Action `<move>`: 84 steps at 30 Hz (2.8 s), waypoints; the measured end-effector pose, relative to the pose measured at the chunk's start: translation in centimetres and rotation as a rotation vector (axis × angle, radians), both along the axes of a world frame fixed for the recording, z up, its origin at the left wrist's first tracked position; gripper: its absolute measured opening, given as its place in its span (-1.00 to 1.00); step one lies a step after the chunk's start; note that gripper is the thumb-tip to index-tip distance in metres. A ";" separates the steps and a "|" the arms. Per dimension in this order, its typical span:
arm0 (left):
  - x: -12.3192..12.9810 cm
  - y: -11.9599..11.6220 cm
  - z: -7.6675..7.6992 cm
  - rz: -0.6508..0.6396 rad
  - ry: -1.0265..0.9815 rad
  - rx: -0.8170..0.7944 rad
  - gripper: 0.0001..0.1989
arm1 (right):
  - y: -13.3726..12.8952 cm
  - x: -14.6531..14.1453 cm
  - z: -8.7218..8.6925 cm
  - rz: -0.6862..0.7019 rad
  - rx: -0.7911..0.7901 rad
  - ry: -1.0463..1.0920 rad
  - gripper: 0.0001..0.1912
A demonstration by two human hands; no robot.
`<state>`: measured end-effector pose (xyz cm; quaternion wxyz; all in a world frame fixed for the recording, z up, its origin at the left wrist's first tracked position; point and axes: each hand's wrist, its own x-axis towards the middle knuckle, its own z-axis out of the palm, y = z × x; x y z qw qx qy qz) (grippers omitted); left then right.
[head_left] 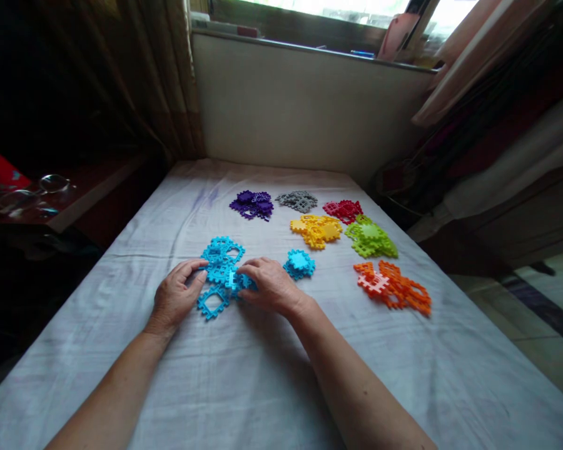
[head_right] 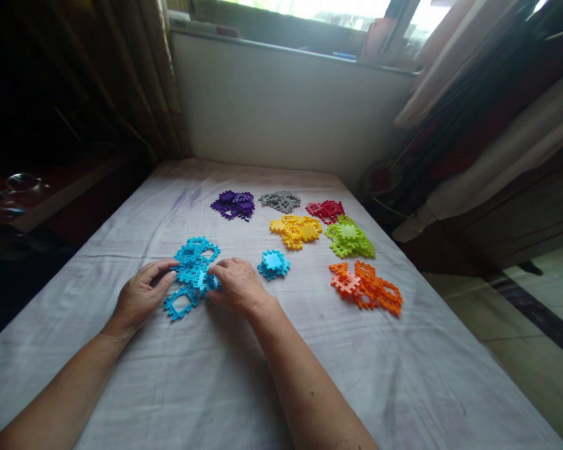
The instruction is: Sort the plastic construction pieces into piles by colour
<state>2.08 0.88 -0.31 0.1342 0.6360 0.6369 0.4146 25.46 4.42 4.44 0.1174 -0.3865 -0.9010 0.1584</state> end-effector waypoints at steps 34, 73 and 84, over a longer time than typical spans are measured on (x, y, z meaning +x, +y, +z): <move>0.0 -0.2 0.0 0.009 0.019 -0.015 -0.64 | -1.4 -0.1 2.2 -0.088 0.007 -0.295 -0.61; -2.2 -0.1 0.2 0.209 -0.035 0.041 -0.63 | -5.0 -4.8 1.3 -0.108 0.012 -0.246 -0.80; -2.0 -0.3 0.6 0.193 -0.007 0.004 -0.61 | -4.0 -3.9 1.7 -0.108 -0.026 -0.230 -0.73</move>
